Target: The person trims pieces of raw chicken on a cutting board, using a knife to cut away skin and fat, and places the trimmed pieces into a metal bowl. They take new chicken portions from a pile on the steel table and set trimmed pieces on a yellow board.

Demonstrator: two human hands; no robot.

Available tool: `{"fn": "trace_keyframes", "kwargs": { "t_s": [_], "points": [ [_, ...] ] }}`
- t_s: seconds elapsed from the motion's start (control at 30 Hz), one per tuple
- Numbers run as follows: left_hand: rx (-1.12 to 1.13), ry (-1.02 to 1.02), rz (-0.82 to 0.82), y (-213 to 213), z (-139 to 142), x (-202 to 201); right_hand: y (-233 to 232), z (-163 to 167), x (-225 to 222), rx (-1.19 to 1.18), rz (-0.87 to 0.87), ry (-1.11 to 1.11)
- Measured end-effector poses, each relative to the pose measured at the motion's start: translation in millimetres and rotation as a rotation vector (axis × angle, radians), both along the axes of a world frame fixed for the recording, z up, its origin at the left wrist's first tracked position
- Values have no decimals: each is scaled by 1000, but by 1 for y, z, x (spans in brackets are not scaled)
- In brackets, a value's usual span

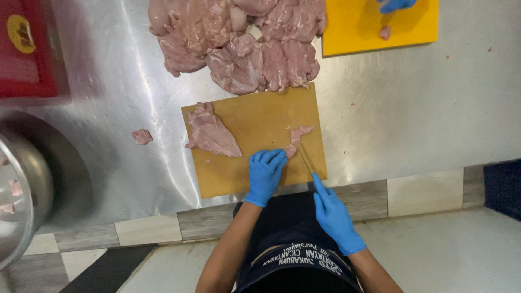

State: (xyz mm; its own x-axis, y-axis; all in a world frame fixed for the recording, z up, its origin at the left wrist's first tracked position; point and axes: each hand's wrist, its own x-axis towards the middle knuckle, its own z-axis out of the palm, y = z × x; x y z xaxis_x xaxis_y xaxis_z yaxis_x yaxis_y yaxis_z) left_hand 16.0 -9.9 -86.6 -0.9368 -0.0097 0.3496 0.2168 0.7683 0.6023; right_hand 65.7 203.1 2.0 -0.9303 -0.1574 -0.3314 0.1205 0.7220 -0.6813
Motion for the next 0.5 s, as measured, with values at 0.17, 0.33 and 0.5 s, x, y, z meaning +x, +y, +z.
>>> {"fn": "trace_keyframes", "kwargs": {
  "t_s": [0.17,0.33,0.5],
  "points": [
    [76,31,13,-2,-8,-1,-17,2,-10,108,149,-37],
    [140,10,-11,-3,-18,5,-31,3,-15,155,187,-39],
    [168,9,-25,-2,-30,5,-36,1,-19,193,198,-129]
  ]
}}
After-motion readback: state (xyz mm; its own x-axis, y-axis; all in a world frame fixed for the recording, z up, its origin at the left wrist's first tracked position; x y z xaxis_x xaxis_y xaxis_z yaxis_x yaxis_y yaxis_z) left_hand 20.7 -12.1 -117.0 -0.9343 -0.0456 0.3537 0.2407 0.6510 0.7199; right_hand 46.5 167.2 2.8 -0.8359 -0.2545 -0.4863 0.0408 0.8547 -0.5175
